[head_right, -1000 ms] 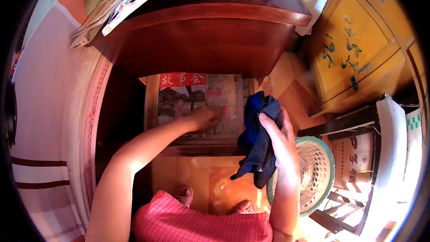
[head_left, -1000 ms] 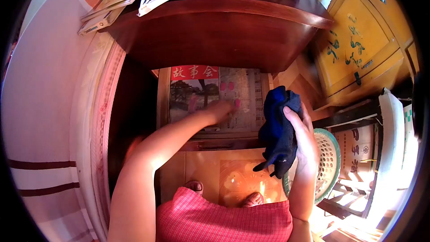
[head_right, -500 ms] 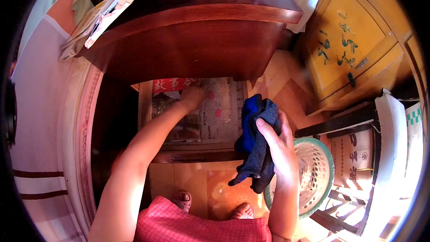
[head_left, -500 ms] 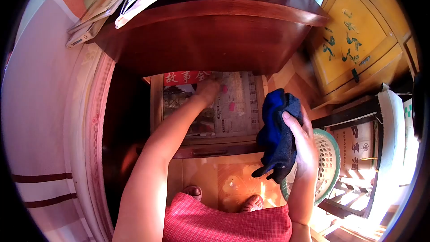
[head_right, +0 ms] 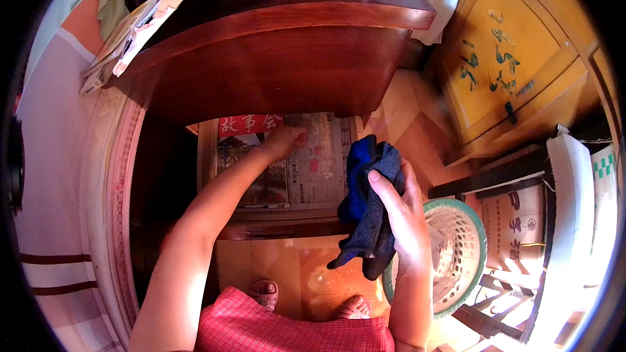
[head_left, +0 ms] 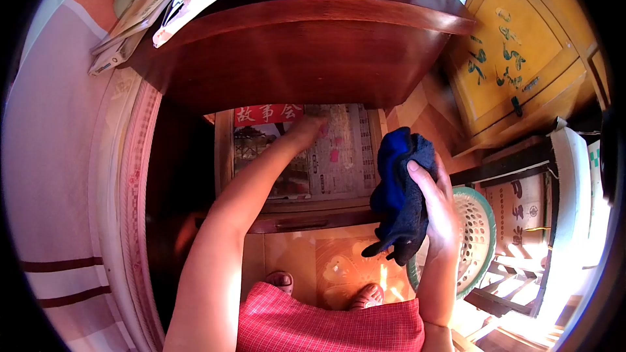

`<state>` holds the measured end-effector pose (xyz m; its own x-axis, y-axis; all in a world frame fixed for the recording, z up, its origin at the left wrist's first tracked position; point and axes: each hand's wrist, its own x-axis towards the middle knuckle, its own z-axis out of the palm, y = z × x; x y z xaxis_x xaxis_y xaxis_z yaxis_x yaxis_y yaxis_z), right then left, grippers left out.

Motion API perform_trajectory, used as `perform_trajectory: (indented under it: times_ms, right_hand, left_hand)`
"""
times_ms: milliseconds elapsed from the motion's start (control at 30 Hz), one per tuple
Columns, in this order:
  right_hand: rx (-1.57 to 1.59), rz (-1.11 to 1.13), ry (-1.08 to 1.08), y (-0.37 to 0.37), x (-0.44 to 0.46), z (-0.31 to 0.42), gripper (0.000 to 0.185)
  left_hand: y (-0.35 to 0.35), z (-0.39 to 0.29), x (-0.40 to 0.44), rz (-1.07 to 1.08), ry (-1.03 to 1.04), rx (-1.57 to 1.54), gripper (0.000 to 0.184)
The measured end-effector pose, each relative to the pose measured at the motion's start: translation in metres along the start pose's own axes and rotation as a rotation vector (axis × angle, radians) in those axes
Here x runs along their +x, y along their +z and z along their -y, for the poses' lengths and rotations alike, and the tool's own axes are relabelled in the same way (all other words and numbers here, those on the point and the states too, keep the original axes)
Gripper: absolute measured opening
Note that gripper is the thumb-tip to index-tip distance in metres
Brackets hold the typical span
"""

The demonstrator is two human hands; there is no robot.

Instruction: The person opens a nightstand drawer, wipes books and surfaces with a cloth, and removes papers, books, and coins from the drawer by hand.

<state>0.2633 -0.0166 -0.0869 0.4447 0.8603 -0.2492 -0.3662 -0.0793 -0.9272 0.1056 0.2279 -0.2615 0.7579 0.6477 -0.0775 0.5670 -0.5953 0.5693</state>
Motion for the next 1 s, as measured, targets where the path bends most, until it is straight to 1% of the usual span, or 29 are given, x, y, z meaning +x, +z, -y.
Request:
perform_trajectory:
  times_ms: [33,67,133,167,233,267,300,367,433,467,533,567,633,667,733,767,833,867,933,967,1000]
  right_hand:
    - [-0.005,0.008,0.0,0.0,0.0,0.001,0.054]
    - [-0.004,0.007,-0.001,0.0,0.0,0.0,0.054]
    - [0.002,0.024,-0.023,0.0,0.001,-0.002,0.054]
    - [0.0,0.023,-0.023,0.0,0.001,-0.002,0.054]
    - [-0.029,-0.02,-0.022,-0.002,0.0,-0.001,0.055]
    - [-0.029,-0.021,-0.021,-0.003,-0.001,0.001,0.055]
    - [-0.021,-0.03,-0.016,-0.004,-0.002,0.004,0.056]
    - [-0.012,-0.04,-0.011,-0.006,-0.002,0.004,0.056]
    - [-0.008,-0.083,-0.024,-0.009,0.0,-0.001,0.056]
    - [-0.01,-0.084,-0.023,-0.008,-0.001,0.0,0.056]
    - [-0.019,-0.023,-0.045,-0.005,-0.004,0.004,0.056]
    - [-0.019,-0.024,-0.046,-0.006,-0.004,0.004,0.056]
    - [-0.009,-0.018,-0.032,-0.008,-0.004,0.005,0.056]
    - [-0.01,-0.019,-0.032,-0.007,-0.005,0.005,0.056]
    - [-0.004,-0.039,-0.026,-0.005,-0.004,0.006,0.055]
    - [-0.005,-0.039,-0.026,-0.004,-0.004,0.005,0.055]
    - [-0.015,-0.052,-0.051,-0.003,-0.005,0.004,0.055]
    - [-0.015,-0.054,-0.05,-0.003,-0.005,0.004,0.055]
    - [-0.021,-0.042,-0.053,-0.005,-0.005,0.004,0.057]
    - [-0.02,-0.044,-0.054,-0.007,-0.005,0.004,0.057]
    - [-0.019,-0.044,-0.049,-0.009,-0.005,0.004,0.058]
  left_hand:
    - [0.001,0.001,-0.002,-0.019,0.059,0.04,0.012]
    - [0.0,0.003,-0.003,-0.019,0.06,0.041,0.012]
    - [-0.011,-0.009,-0.01,0.089,-0.019,-0.071,0.01]
    - [-0.012,-0.012,-0.012,0.088,-0.018,-0.073,0.01]
    - [-0.008,-0.015,-0.019,-0.014,0.075,-0.143,0.01]
    - [-0.003,-0.018,-0.022,-0.013,0.075,-0.144,0.01]
    - [0.005,-0.02,-0.024,0.063,0.015,-0.249,0.011]
    - [0.015,-0.021,-0.027,0.138,-0.045,-0.353,0.013]
    - [0.02,-0.022,-0.027,0.094,0.188,-0.068,0.018]
    - [0.023,-0.022,-0.026,0.095,0.189,-0.071,0.018]
    - [0.023,-0.027,-0.025,0.121,0.159,0.073,0.023]
    - [0.022,-0.03,-0.026,0.121,0.16,0.074,0.023]
    - [0.01,-0.047,-0.033,0.096,0.083,-0.125,0.022]
    - [0.016,-0.045,-0.032,0.096,0.083,-0.126,0.022]
    - [0.026,-0.044,-0.029,-0.065,0.336,-0.184,0.018]
    - [0.029,-0.042,-0.027,-0.066,0.335,-0.184,0.018]
    - [0.026,-0.047,-0.027,0.098,0.235,-0.143,0.019]
    - [0.028,-0.043,-0.025,0.1,0.235,-0.144,0.019]
    - [0.031,-0.033,-0.022,0.106,0.348,-0.284,0.019]
    - [0.034,-0.029,-0.021,0.109,0.35,-0.284,0.019]
    - [0.031,-0.033,-0.022,0.16,0.227,-0.377,0.018]
